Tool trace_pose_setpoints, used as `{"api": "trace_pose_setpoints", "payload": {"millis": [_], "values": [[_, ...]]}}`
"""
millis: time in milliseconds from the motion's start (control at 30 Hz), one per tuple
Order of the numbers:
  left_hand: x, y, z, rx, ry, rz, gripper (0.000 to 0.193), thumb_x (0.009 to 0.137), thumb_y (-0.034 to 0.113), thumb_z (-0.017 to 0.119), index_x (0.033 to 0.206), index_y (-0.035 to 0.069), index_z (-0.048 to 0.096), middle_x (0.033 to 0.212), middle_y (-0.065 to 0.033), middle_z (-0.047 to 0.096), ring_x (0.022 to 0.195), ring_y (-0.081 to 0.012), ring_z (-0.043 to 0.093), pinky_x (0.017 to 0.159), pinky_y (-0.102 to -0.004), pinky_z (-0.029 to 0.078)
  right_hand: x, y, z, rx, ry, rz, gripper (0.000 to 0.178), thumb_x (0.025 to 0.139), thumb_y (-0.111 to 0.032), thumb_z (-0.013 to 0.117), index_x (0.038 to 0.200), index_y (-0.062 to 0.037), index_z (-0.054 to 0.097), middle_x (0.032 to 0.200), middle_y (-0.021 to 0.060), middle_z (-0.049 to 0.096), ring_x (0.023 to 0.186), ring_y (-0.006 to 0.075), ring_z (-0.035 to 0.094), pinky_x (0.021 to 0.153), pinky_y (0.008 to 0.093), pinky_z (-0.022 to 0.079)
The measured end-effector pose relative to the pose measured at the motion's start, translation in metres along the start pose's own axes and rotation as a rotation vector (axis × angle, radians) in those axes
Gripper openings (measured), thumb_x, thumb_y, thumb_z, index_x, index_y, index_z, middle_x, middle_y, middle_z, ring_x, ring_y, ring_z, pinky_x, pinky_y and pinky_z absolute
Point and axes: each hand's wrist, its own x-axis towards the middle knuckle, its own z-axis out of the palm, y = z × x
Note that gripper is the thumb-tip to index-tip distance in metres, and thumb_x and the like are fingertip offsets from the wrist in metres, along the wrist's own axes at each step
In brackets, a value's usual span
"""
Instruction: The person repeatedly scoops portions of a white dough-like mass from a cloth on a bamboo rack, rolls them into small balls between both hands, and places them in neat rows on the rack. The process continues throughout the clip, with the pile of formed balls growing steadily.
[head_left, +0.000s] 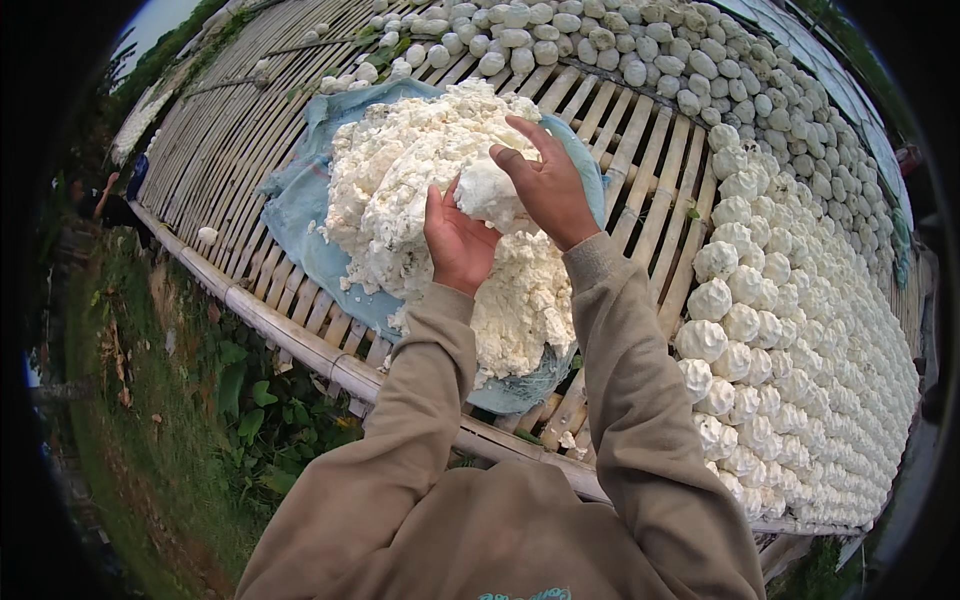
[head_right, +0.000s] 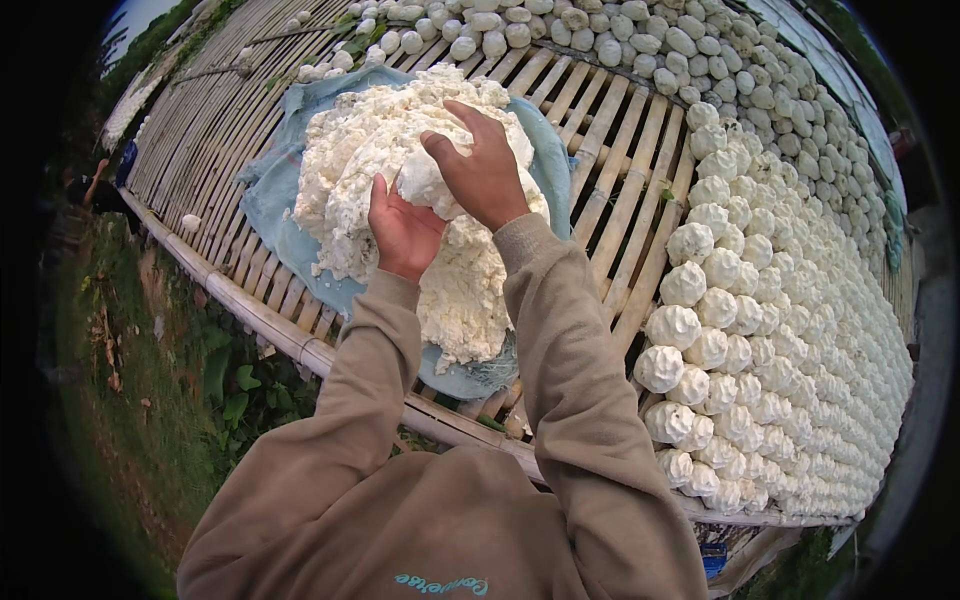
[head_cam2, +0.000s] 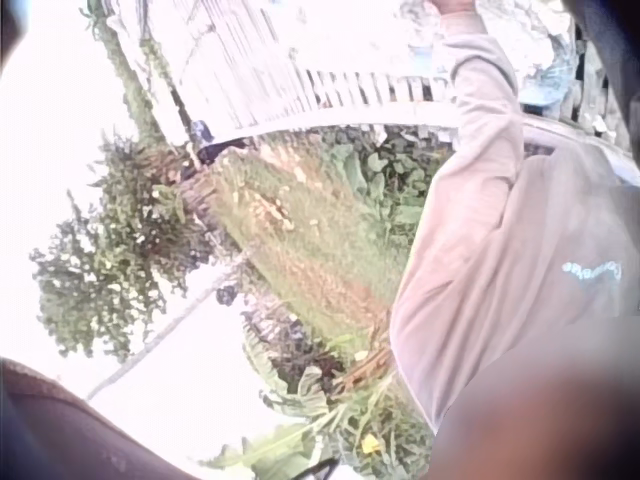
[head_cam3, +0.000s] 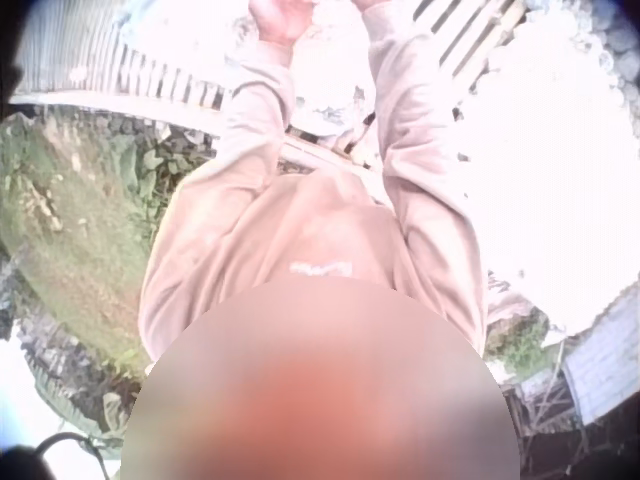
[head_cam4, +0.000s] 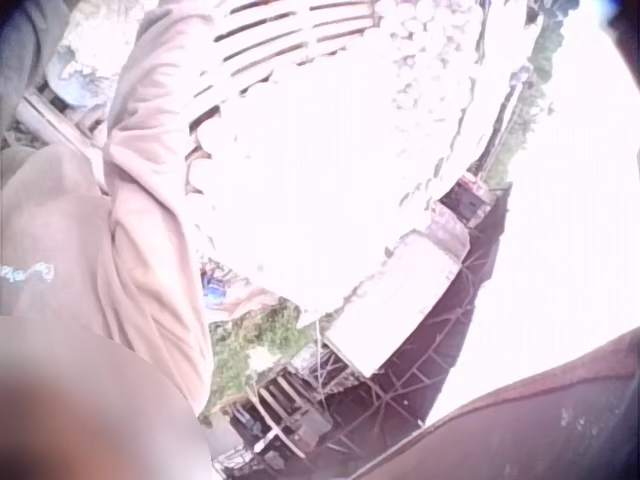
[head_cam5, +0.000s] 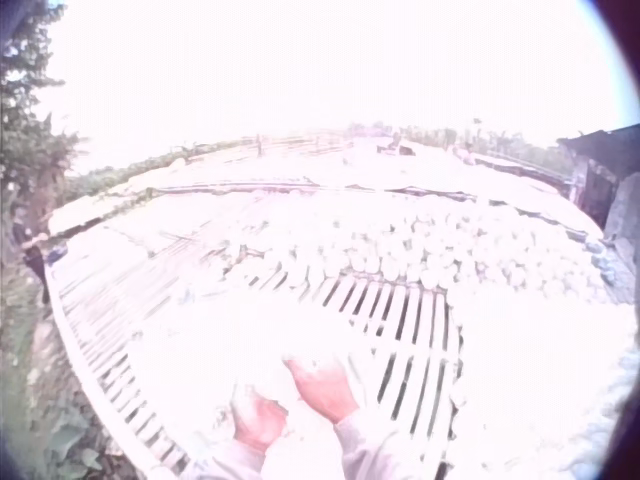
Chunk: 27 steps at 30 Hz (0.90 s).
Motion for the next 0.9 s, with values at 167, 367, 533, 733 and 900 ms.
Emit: {"api": "trace_pose_setpoints", "payload": {"millis": [167, 367, 533, 733, 900], "values": [[-0.035, 0.020, -0.003, 0.260, -0.068, -0.145, 0.070, 0.104, 0.068, 0.049, 0.148, 0.014, 0.055, 0.152, -0.0130, 0.058, 0.142, -0.0305, 0.054, 0.115, -0.0527, 0.047, -0.039, -0.045, 0.030, -0.239, 0.137, -0.068, 0.031, 0.092, -0.029, 0.076, 0.116, -0.0090, 0.076, 0.131, 0.0216, 0.067, 0.118, 0.0384, 0.064, 0.101, 0.0458, 0.051], [-0.090, -0.012, -0.065, -0.123, -0.033, -0.242, 0.076, 0.100, 0.074, 0.050, 0.147, 0.014, 0.056, 0.150, -0.0109, 0.058, 0.137, -0.0292, 0.056, 0.112, -0.0474, 0.049, -0.100, -0.018, 0.026, -0.339, 0.209, -0.124, 0.034, 0.096, -0.032, 0.072, 0.121, -0.0100, 0.077, 0.132, 0.0182, 0.067, 0.124, 0.0384, 0.062, 0.107, 0.0489, 0.046], [-0.133, -0.045, -0.101, -0.188, 0.114, -0.350, 0.090, 0.093, 0.080, 0.055, 0.156, 0.016, 0.048, 0.159, -0.0107, 0.051, 0.147, -0.0282, 0.047, 0.122, -0.0475, 0.039, -0.171, -0.009, 0.011, -0.477, 0.137, -0.020, 0.033, 0.099, -0.035, 0.065, 0.117, -0.0112, 0.077, 0.130, 0.0147, 0.067, 0.122, 0.0352, 0.063, 0.107, 0.0488, 0.044], [-0.178, -0.083, -0.103, 0.035, 0.035, -0.486, 0.086, 0.093, 0.079, 0.055, 0.151, 0.015, 0.052, 0.151, -0.0122, 0.056, 0.134, -0.0318, 0.059, 0.114, -0.0532, 0.047, -0.226, -0.010, -0.033, -0.400, -0.129, 0.285, 0.038, 0.098, -0.038, 0.065, 0.123, -0.0100, 0.073, 0.135, 0.0146, 0.065, 0.126, 0.0368, 0.061, 0.110, 0.0530, 0.041], [-0.200, -0.119, -0.089, 0.097, 0.052, -0.640, 0.086, 0.097, 0.078, 0.048, 0.155, 0.016, 0.048, 0.153, -0.0107, 0.056, 0.136, -0.0327, 0.058, 0.113, -0.0529, 0.049, -0.255, -0.011, -0.077, -0.661, 0.230, 0.055, 0.040, 0.100, -0.037, 0.065, 0.129, -0.0102, 0.071, 0.134, 0.0165, 0.067, 0.127, 0.0369, 0.061, 0.107, 0.0493, 0.044]]}}
